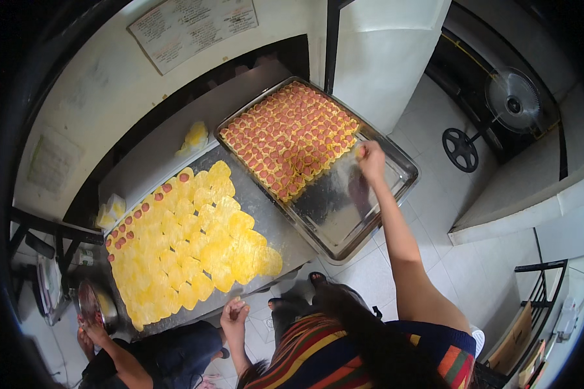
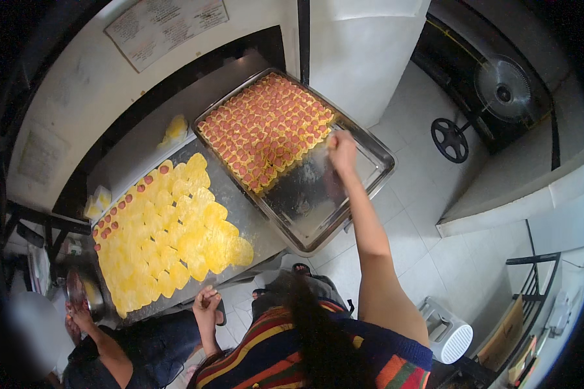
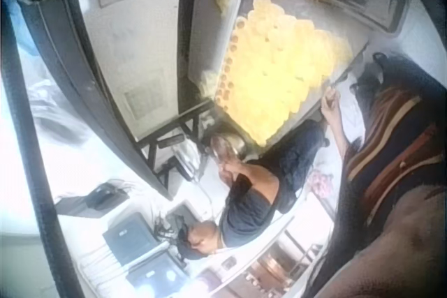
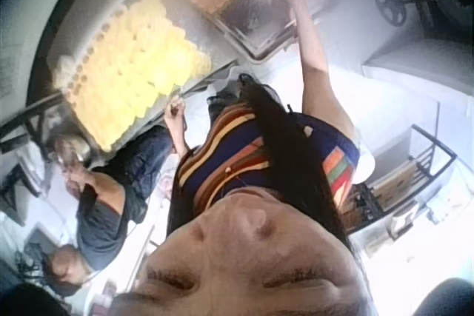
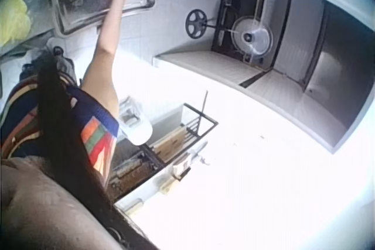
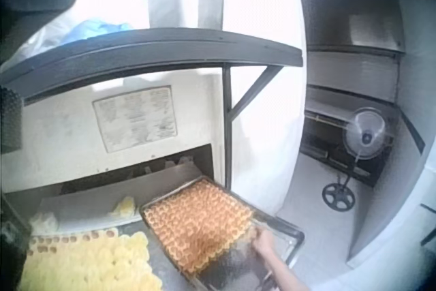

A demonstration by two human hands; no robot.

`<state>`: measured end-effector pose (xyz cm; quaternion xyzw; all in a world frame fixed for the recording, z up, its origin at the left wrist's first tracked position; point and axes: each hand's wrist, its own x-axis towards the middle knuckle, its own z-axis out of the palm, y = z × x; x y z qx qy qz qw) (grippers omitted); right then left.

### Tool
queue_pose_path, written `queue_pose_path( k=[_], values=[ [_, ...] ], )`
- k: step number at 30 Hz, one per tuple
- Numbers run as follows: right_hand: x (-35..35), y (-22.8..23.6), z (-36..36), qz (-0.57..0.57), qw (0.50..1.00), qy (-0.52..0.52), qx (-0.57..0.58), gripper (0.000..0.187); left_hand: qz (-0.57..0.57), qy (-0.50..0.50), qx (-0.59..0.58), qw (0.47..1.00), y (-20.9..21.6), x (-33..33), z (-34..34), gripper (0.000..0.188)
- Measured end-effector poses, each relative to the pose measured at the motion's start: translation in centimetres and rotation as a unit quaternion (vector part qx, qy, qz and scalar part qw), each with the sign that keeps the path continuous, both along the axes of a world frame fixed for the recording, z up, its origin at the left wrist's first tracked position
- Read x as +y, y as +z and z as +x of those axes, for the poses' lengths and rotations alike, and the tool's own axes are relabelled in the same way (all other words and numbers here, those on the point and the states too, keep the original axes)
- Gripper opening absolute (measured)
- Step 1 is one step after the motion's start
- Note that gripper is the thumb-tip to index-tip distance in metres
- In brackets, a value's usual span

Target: The person places yellow dough discs on a metal tray and adds a red filling to each one. Another person is working nearby with a bowl of red filling.

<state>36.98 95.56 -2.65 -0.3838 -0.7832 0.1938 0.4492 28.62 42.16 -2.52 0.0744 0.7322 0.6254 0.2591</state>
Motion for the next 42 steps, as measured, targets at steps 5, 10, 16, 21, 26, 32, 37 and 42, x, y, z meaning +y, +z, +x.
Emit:
queue_pose_path(
  k=[5, 10, 16, 21, 26, 32, 37, 42],
  values=[
    [7.0, -2.6, -1.3, 0.017, 0.995, -0.021, -0.101, 0.026, -0.055, -0.025, 0.004, 0.998, 1.3, -0.1, 0.8, 0.036],
    [8.1, -4.5, -2.7, 0.002, 0.999, 0.015, -0.049, 0.031, -0.056, -0.029, -0.02, 0.998, 1.3, -0.2, 0.6, 0.037],
    [6.5, -3.4, -2.4, -0.134, 0.99, -0.034, -0.022, 0.035, -0.117, -0.049, -0.007, 0.992, 1.3, 0.9, 1.1, 0.039],
    [7.3, -4.4, -2.6, -0.124, 0.992, -0.003, 0.002, 0.032, -0.111, -0.064, -0.023, 0.991, 0.7, 1.2, 1.4, 0.039],
    [7.6, -5.3, -3.0, -0.136, 0.99, -0.017, 0.011, 0.027, -0.128, -0.087, -0.001, 0.988, 1.1, 1.7, 1.2, 0.039],
    [5.9, -3.8, -3.3, -0.099, 0.995, -0.016, -0.02, 0.026, -0.143, -0.11, 0.041, 0.983, 0.9, 0.4, 0.9, 0.038],
    [7.1, -4.1, -2.8, 0.013, 0.988, -0.091, -0.127, 0.026, -0.153, -0.089, 0.011, 0.984, 1.4, -1.3, 0.0, 0.036],
    [-5.6, 5.5, -14.9, 0.084, 0.986, -0.038, 0.137, 0.027, -0.137, -0.042, 0.015, 0.99, 0.0, -5.7, -0.6, 0.034]
  ],
)
